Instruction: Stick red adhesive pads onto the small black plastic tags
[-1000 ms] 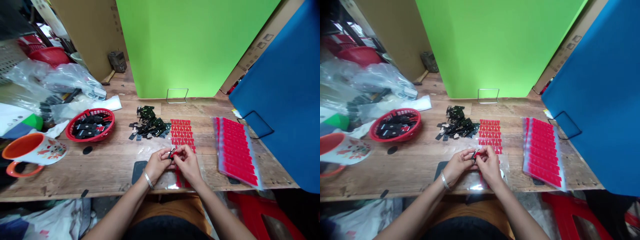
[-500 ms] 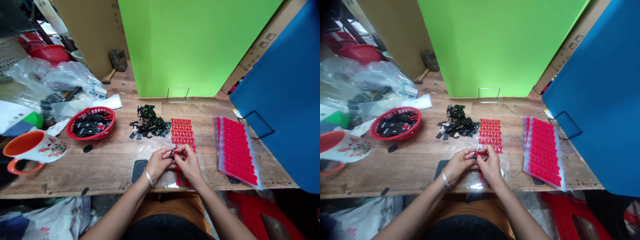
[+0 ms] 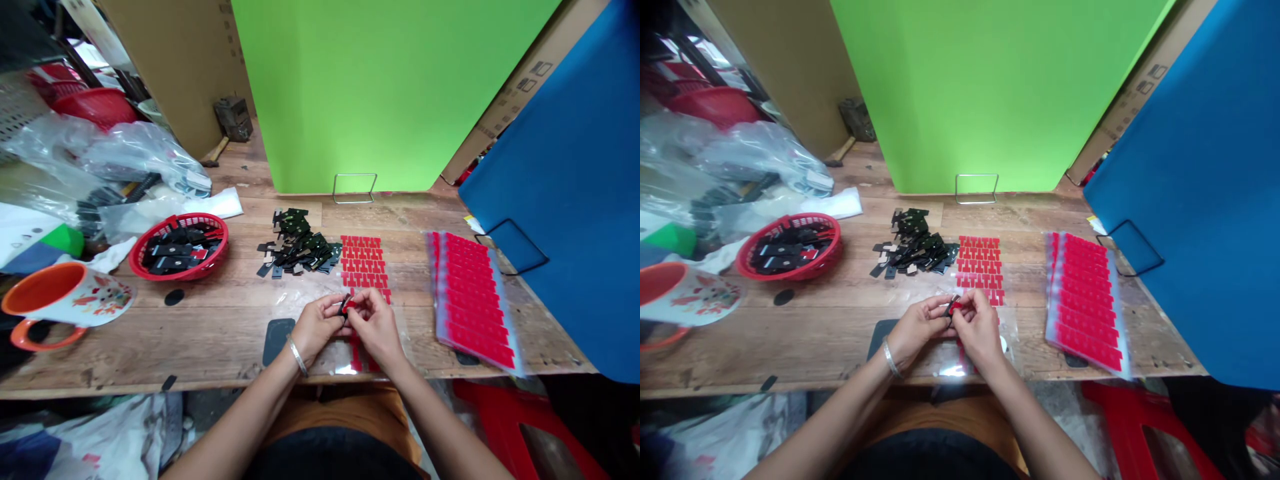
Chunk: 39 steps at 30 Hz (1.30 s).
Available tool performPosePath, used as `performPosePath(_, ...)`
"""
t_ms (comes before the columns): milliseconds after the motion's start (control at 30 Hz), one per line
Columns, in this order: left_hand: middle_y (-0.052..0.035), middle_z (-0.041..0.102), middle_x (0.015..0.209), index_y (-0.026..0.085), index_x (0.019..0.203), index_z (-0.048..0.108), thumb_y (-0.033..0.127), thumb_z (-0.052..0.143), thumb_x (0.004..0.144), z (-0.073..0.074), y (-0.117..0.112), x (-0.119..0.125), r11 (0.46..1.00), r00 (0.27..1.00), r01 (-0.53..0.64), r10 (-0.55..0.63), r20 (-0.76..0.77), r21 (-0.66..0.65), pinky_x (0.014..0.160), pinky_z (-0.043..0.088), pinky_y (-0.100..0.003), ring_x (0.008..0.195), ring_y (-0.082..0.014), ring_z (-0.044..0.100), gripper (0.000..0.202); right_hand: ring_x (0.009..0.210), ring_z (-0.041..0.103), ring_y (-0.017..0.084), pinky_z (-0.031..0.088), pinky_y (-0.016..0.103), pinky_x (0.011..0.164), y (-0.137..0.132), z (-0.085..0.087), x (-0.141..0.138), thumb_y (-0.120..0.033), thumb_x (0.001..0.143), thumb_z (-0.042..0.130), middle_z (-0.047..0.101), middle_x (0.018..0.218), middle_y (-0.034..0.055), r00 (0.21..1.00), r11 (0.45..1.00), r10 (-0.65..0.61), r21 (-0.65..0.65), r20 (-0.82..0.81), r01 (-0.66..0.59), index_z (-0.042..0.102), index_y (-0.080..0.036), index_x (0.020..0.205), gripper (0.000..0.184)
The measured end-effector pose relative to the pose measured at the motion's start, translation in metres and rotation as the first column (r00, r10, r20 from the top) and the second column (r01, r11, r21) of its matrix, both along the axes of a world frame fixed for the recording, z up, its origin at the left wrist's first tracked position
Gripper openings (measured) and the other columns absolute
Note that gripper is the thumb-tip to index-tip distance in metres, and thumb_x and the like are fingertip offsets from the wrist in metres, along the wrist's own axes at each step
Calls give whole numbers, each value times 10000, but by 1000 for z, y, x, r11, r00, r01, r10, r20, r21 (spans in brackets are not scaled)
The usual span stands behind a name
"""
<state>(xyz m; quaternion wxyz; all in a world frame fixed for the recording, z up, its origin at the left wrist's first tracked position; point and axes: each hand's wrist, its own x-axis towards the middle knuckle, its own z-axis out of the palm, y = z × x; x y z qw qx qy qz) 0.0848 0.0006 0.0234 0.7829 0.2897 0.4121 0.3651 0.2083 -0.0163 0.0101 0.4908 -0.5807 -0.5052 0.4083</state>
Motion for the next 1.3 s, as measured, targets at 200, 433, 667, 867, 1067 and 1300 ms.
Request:
performPosePath(200, -65, 676, 860, 142, 1001, 586, 184, 685, 629, 0, -1, 0, 1000, 999, -1, 2, -39, 24, 637, 531, -281, 725, -165, 643, 387, 525, 490, 99, 408, 202, 473, -2, 1, -1, -205, 723, 544, 522, 679, -30, 998, 1000, -12, 5, 68, 12, 476, -206, 786, 92)
performPosePath(433, -57, 683, 783, 120, 989, 568, 218, 670, 662, -3, -2, 3, 995, 992, -70, 77, -97, 69, 605, 530, -276, 654, -157, 640, 356, 597, 530, 124, 443, 227, 520, -10, 13, -5, -235, 807, 483, 553, 763, 2, 986, 999, 5, 40, 167, -12, 505, -215, 843, 47)
performPosePath(667, -61, 678, 740, 100, 1014, 547, 227, 680, 661, 1, -2, 3, 995, 993, -56, 63, -96, 78, 578, 525, -253, 621, -154, 643, 398, 861, 517, 166, 448, 264, 696, -4, 19, 0, -171, 806, 464, 489, 958, 67, 948, 981, -109, 187, 299, 54, 532, -194, 773, 79)
performPosePath(867, -57, 674, 748, 107, 1010, 551, 244, 683, 659, 2, -2, 2, 997, 996, -26, 33, -87, 74, 582, 525, -252, 620, -149, 645, 400, 778, 504, 151, 428, 264, 693, 1, 17, 2, -153, 788, 474, 509, 826, 31, 949, 978, -104, 202, 299, 43, 523, -191, 756, 71)
performPosePath(1067, -51, 672, 752, 107, 1022, 544, 227, 650, 690, 3, -5, 2, 996, 996, -16, 23, -87, 85, 585, 521, -241, 621, -135, 641, 368, 729, 501, 140, 420, 246, 636, 1, 15, 1, -163, 786, 483, 507, 789, 15, 963, 981, -87, 190, 253, 39, 519, -184, 765, 47)
performPosePath(1300, -50, 669, 753, 104, 1033, 538, 228, 654, 691, 2, -5, 2, 996, 995, -10, 18, -94, 86, 592, 522, -241, 625, -129, 633, 382, 695, 510, 129, 420, 231, 601, 0, 13, 2, -178, 794, 495, 507, 784, 10, 972, 989, -68, 147, 227, 35, 514, -183, 778, 26)
